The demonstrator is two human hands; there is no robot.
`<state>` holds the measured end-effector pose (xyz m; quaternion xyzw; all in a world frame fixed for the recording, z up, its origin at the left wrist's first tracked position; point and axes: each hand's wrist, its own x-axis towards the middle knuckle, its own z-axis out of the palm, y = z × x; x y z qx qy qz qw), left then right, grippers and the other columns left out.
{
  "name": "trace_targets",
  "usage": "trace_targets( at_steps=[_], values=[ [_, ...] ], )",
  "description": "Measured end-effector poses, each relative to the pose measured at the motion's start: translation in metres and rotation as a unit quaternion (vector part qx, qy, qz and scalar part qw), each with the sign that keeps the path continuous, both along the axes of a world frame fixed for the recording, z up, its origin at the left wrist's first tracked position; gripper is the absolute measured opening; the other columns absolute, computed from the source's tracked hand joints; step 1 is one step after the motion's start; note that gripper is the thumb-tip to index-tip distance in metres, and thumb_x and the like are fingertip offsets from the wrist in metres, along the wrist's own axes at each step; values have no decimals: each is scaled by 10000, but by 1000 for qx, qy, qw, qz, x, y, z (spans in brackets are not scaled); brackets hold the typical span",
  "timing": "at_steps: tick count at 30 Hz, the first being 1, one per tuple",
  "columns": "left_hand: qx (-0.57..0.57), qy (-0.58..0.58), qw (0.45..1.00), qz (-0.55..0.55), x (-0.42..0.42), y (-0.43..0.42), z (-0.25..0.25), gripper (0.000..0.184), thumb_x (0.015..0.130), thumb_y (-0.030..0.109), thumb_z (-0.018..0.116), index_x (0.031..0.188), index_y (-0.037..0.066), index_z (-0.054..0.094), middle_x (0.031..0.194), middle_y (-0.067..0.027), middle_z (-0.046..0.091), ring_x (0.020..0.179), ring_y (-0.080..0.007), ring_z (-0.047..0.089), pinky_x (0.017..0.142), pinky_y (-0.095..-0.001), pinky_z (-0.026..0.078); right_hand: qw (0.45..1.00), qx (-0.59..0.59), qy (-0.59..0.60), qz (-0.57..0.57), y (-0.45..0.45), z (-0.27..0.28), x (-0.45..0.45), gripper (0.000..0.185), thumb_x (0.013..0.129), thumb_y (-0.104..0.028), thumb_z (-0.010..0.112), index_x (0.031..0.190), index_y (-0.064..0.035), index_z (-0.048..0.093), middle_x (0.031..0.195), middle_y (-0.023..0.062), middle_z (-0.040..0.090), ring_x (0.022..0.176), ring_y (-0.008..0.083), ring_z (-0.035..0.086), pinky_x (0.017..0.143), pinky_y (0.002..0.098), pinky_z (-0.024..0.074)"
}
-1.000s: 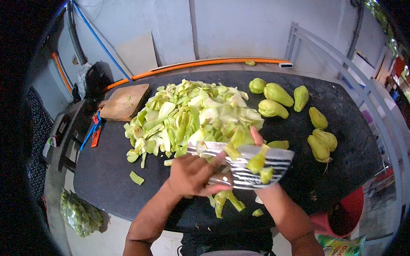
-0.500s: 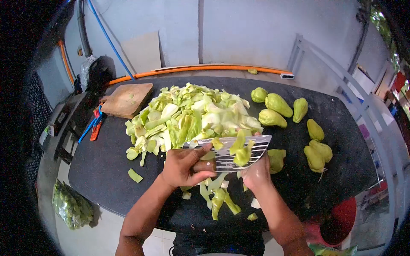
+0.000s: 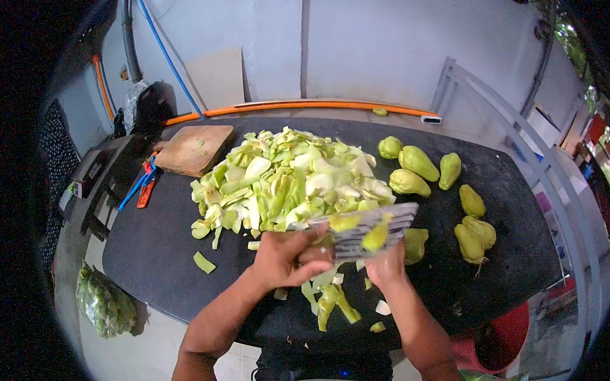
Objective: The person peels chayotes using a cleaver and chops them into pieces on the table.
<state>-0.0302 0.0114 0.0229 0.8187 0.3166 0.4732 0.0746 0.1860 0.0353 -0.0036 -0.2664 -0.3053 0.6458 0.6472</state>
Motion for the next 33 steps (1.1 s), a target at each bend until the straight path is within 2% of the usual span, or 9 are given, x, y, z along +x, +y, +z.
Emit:
trace_targets(
  at_steps=[2, 5, 7, 12, 16, 19, 22, 29, 33],
  values=[
    [30, 41, 999, -3, 4, -8, 11, 657, 783, 456, 805, 1227, 0, 644, 749, -114, 695, 623, -269, 698, 557, -349, 539, 990, 44, 62, 120, 4, -3, 12, 490, 1021, -501, 475, 1378, -167, 455, 1265, 49, 570, 1185, 229, 561, 1044, 424, 448],
    [43, 47, 998, 2, 1, -3, 5, 672, 781, 462, 805, 1250, 11, 638, 741, -100, 689, 604, -264, 687, 533, -349, 529, 998, 39, -6, 59, 0, -12, 11, 455, 1031, -466, 477, 1366, -158, 470, 1269, 42, 570, 1189, 218, 561, 1035, 418, 460],
    [57, 34, 998, 15, -7, 7, -2, 684, 783, 468, 803, 1260, 9, 632, 732, -103, 689, 611, -269, 692, 541, -349, 535, 998, 10, -65, -16, -5, 3, -1, 414, 1047, -421, 434, 1296, -99, 509, 1196, 56, 597, 1104, 213, 604, 933, 395, 516],
    [-94, -41, 990, 92, -19, 17, -13, 631, 835, 545, 724, 1192, 26, 676, 726, -139, 693, 636, -301, 707, 599, -364, 556, 983, 110, -28, 147, -8, 29, 2, 484, 1042, -499, 385, 1293, -103, 504, 1165, 76, 628, 943, 212, 627, 682, 358, 500],
    [-21, 13, 1000, 14, -3, -1, -3, 676, 791, 495, 786, 1248, 17, 644, 725, -105, 679, 616, -277, 693, 574, -362, 543, 997, -42, -18, -64, -9, 12, -12, 463, 1039, -477, 396, 1249, -85, 523, 1107, 89, 637, 1009, 219, 628, 800, 392, 535],
    [29, 31, 999, -24, 5, -10, 9, 689, 775, 477, 801, 1280, 40, 630, 707, -60, 657, 603, -242, 677, 536, -342, 524, 971, 29, 97, 217, 6, 2, 14, 492, 1028, -490, 424, 1290, -82, 505, 1138, 95, 641, 1030, 212, 619, 823, 374, 528],
    [43, 46, 998, 13, 3, -2, 0, 688, 757, 498, 808, 1250, 45, 648, 676, -67, 639, 573, -252, 662, 511, -341, 514, 1000, 1, 3, 10, 1, 0, -4, 487, 1028, -492, 409, 1260, -78, 520, 1059, 97, 663, 895, 229, 654, 754, 405, 553],
    [-179, -58, 977, 103, -23, 14, -6, 422, 887, 297, 736, 1149, -28, 675, 1061, -185, 734, 877, -248, 751, 780, -312, 574, 994, -69, 12, 89, -1, 20, 1, 551, 1033, -583, 304, 1221, -144, 579, 1024, 54, 672, 827, 212, 643, 593, 351, 497],
    [-142, -63, 983, 102, -16, 15, -11, 573, 868, 454, 727, 1216, 4, 662, 839, -157, 736, 739, -294, 739, 671, -348, 570, 981, -161, 82, 71, -2, 27, -4, 560, 1006, -619, 389, 1201, -138, 599, 1038, 47, 680, 789, 195, 648, 584, 340, 491]
  ],
)
